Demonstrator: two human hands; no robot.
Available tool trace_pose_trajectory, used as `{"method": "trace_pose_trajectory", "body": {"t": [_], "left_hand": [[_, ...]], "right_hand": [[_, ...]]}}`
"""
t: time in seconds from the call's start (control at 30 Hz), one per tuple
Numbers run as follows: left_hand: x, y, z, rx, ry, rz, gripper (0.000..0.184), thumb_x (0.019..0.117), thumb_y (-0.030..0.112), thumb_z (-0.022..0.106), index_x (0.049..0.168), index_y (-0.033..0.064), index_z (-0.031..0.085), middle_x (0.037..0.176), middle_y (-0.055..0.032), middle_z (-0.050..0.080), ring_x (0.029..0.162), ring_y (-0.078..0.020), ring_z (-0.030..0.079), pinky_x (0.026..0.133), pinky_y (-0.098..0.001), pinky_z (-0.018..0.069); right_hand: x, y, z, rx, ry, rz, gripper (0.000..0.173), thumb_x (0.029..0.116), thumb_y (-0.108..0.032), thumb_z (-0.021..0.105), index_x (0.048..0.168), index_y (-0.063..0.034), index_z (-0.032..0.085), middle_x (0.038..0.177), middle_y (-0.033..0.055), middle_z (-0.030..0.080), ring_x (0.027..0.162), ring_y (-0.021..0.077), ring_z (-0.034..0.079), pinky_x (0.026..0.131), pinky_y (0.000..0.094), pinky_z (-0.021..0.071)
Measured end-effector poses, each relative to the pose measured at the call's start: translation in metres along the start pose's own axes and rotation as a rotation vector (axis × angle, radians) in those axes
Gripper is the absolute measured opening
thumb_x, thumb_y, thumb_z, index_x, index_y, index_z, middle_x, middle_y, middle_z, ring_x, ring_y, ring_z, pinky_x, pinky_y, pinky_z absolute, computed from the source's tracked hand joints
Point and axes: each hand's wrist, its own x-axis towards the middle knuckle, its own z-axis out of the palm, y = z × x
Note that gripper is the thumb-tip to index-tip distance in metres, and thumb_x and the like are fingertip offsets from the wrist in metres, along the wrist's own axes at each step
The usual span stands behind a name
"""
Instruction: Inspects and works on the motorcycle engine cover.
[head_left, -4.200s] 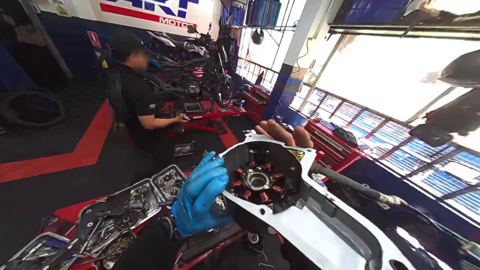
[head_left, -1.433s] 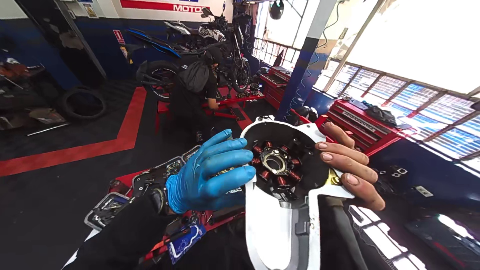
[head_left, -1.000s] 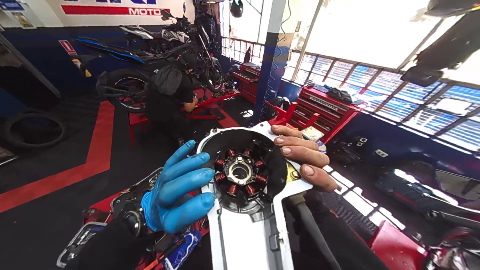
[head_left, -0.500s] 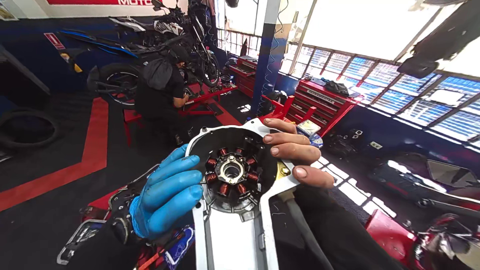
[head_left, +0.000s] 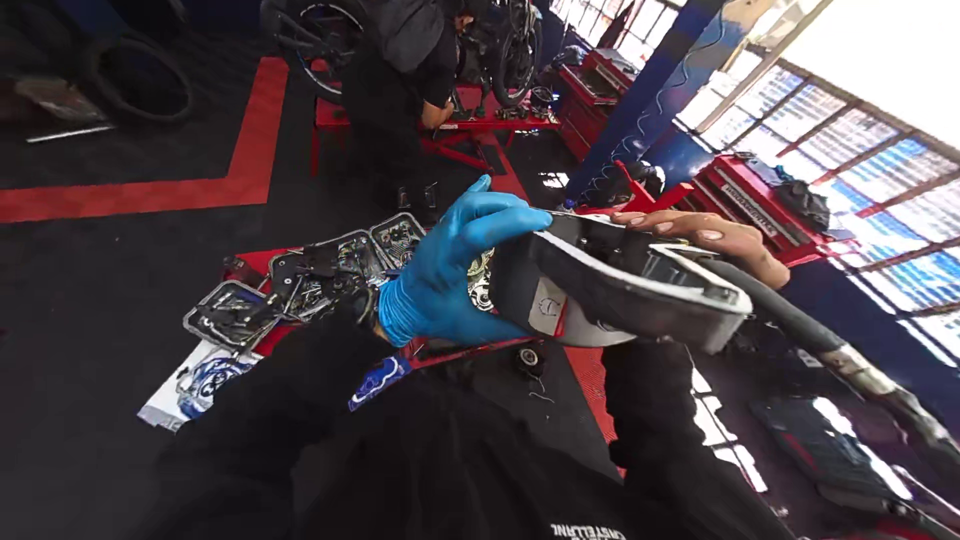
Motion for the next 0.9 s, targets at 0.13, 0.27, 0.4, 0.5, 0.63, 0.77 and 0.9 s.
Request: {"method": "trace_pose_trajectory", "body": {"t": [0.13,0.27,0.4,0.5,0.63,0.77,0.9], "left_hand": [[-0.013,-0.012,0.001,-0.001,0.004,-0.12,0.102,0.0594,0.045,0.097,0.139,-0.0028,0.053,0.129,-0.0157,0.06,0.122,-0.0227,0.058,0.106,-0.0386,0.0514],[-0.025,-0.034,0.002,-0.085,-0.04,-0.389,0.108,0.0597,0.039,0.098,0.145,-0.0057,0.048,0.137,-0.0165,0.058,0.126,-0.0239,0.061,0.105,-0.0405,0.0564],[-0.043,-0.067,0.006,-0.088,-0.072,-0.667,0.097,0.0646,0.04,0.096,0.142,0.0,0.053,0.132,-0.0112,0.063,0.117,-0.0165,0.065,0.096,-0.0326,0.0598],[-0.062,-0.095,0.012,-0.109,-0.154,-0.908,0.092,0.0634,0.04,0.095,0.139,0.0057,0.057,0.126,-0.0069,0.067,0.11,-0.0139,0.068,0.09,-0.0319,0.0608],[-0.093,-0.134,0.022,-0.165,-0.254,-1.14,0.087,0.0668,0.042,0.093,0.138,0.0061,0.058,0.122,-0.0087,0.07,0.106,-0.0162,0.071,0.089,-0.0364,0.0619],[-0.125,-0.169,0.036,-0.172,-0.345,-1.307,0.081,0.073,0.046,0.089,0.139,0.0093,0.058,0.118,-0.0096,0.073,0.095,-0.0195,0.073,0.082,-0.0408,0.0624],[-0.144,-0.219,0.048,-0.199,-0.436,-1.453,0.081,0.0739,0.046,0.089,0.138,0.0064,0.059,0.118,-0.012,0.072,0.098,-0.0217,0.072,0.086,-0.0432,0.0605]], "right_hand": [[-0.03,-0.001,0.031,-0.254,0.08,0.129,0.112,0.0547,-0.055,0.097,0.144,-0.0123,0.043,0.132,0.0027,0.06,0.121,0.0164,0.061,0.103,0.0394,0.0539],[-0.044,0.007,0.051,-0.366,0.068,0.371,0.117,0.0532,-0.061,0.095,0.14,-0.0029,0.043,0.13,0.0061,0.059,0.12,0.0154,0.06,0.103,0.0379,0.0538],[-0.09,0.03,0.072,-0.303,0.142,0.687,0.116,0.059,-0.065,0.092,0.14,0.0005,0.041,0.129,0.01,0.059,0.118,0.0165,0.063,0.099,0.0374,0.0571],[-0.128,0.041,0.089,-0.314,0.22,0.929,0.111,0.0588,-0.063,0.092,0.139,-0.0022,0.045,0.124,0.01,0.063,0.11,0.0155,0.066,0.092,0.0377,0.0598],[-0.171,0.057,0.109,-0.357,0.269,1.252,0.108,0.0562,-0.063,0.091,0.136,-0.005,0.048,0.115,0.0084,0.069,0.101,0.0155,0.07,0.084,0.0408,0.0618],[-0.215,0.078,0.122,-0.348,0.306,1.535,0.104,0.0581,-0.065,0.089,0.134,-0.0042,0.052,0.107,0.0119,0.071,0.094,0.0215,0.071,0.082,0.0463,0.0609],[-0.239,0.107,0.131,-0.291,0.326,1.747,0.1,0.0628,-0.06,0.089,0.135,-0.0007,0.053,0.11,0.0158,0.07,0.099,0.0243,0.07,0.089,0.0465,0.0592]]}}
